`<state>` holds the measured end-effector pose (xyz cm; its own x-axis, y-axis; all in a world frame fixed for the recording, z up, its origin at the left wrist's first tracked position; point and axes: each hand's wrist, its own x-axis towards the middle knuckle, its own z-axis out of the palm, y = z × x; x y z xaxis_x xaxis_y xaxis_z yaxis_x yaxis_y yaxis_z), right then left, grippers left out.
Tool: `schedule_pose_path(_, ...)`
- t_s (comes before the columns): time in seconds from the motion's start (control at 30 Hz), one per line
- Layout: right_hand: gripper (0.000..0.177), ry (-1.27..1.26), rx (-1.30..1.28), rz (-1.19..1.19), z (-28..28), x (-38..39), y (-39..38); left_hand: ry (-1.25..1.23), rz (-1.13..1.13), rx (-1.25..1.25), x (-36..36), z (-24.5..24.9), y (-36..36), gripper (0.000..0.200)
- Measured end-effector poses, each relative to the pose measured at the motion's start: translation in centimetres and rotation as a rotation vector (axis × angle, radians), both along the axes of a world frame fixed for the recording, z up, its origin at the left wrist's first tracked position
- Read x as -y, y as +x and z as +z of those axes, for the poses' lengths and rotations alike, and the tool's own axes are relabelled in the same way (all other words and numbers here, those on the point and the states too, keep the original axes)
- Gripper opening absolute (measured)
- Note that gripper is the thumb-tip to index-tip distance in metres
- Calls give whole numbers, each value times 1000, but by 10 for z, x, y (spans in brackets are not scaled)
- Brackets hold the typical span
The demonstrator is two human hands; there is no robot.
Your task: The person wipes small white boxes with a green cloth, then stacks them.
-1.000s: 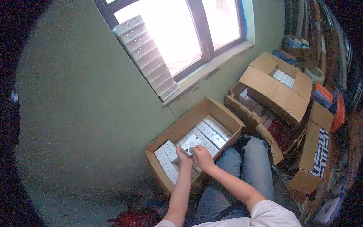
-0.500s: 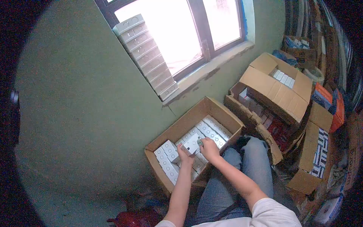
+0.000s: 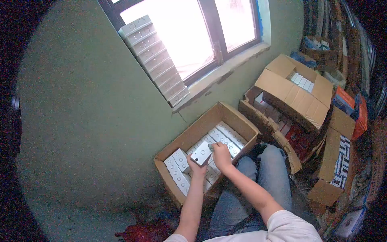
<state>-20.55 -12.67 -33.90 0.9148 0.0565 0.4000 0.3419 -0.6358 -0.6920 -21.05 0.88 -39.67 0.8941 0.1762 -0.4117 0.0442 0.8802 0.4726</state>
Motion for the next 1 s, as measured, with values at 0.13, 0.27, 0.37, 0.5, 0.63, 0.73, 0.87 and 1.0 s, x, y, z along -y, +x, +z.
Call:
schedule_pose_path(0.13,25,8,24,116,3,-15,-24,-8,74,-73,-2,4,-1,45)
schedule_pose_path(0.27,28,-24,36,272,6,-22,-44,32,141,-146,1,12,-6,44)
schedule_pose_path(0.37,27,-86,35,142,4,-15,-23,-49,98,-54,0,9,-5,47)
schedule_pose_path(0.5,22,-112,28,30,9,-10,-14,-43,-23,-5,5,10,-4,47)
schedule_pose_path(0.63,27,-91,49,171,12,-17,-35,49,-12,-70,7,2,-4,46)
schedule_pose_path(0.73,29,-90,83,295,14,-24,-50,156,-86,-122,-3,5,-12,44)
schedule_pose_path(0.87,25,-128,37,242,17,-17,-28,-11,-6,-59,0,-7,-3,41)
schedule_pose_path(1.0,20,-120,-9,76,16,-10,-6,21,-87,-35,10,2,-5,37)
